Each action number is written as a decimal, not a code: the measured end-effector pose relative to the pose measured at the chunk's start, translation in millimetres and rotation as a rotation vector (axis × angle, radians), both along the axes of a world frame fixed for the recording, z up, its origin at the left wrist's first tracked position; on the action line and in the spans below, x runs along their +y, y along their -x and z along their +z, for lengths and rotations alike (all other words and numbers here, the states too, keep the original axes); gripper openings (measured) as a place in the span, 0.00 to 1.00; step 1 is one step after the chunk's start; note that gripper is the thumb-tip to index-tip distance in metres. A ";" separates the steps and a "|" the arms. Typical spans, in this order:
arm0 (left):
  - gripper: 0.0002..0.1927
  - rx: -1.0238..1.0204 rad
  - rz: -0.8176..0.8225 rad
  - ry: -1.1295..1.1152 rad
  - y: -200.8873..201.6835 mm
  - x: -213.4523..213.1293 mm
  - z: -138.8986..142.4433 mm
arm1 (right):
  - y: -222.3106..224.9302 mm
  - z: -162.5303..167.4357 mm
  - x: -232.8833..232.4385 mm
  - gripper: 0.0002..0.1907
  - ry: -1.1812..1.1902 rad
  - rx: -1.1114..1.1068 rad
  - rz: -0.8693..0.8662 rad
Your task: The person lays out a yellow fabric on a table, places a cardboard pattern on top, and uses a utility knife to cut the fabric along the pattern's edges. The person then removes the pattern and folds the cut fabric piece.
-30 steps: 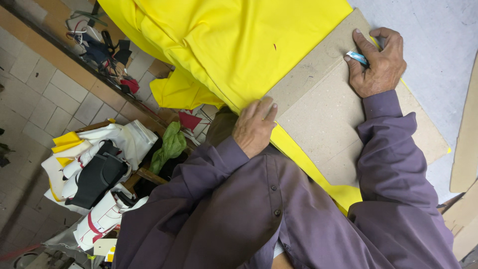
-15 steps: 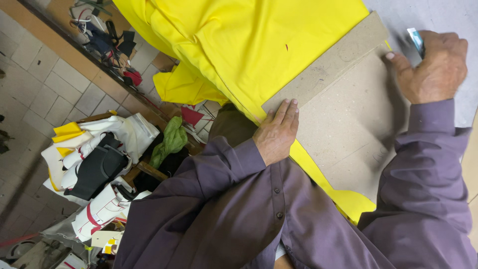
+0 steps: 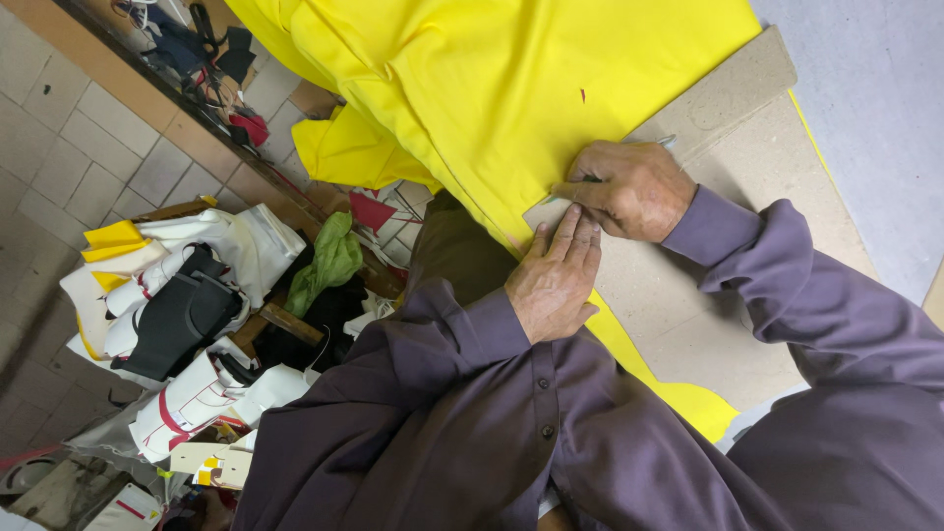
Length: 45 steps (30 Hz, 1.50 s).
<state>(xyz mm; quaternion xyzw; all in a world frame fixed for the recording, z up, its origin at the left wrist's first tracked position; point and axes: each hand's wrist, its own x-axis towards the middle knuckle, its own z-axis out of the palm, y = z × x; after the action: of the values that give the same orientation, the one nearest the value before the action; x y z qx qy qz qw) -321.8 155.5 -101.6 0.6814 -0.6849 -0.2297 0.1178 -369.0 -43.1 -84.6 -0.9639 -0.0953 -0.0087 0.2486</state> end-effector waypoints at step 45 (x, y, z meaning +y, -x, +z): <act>0.39 0.110 0.236 0.050 -62.4 -12.0 -1.6 | 127.3 69.0 -29.7 0.13 0.037 0.029 -1.126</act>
<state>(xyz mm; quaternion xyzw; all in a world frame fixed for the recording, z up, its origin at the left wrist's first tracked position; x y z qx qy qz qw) -259.4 143.5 -103.2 0.7404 -0.5980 -0.2342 0.1984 -496.3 -72.8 -15.6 -0.8702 0.4371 -0.1249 0.1901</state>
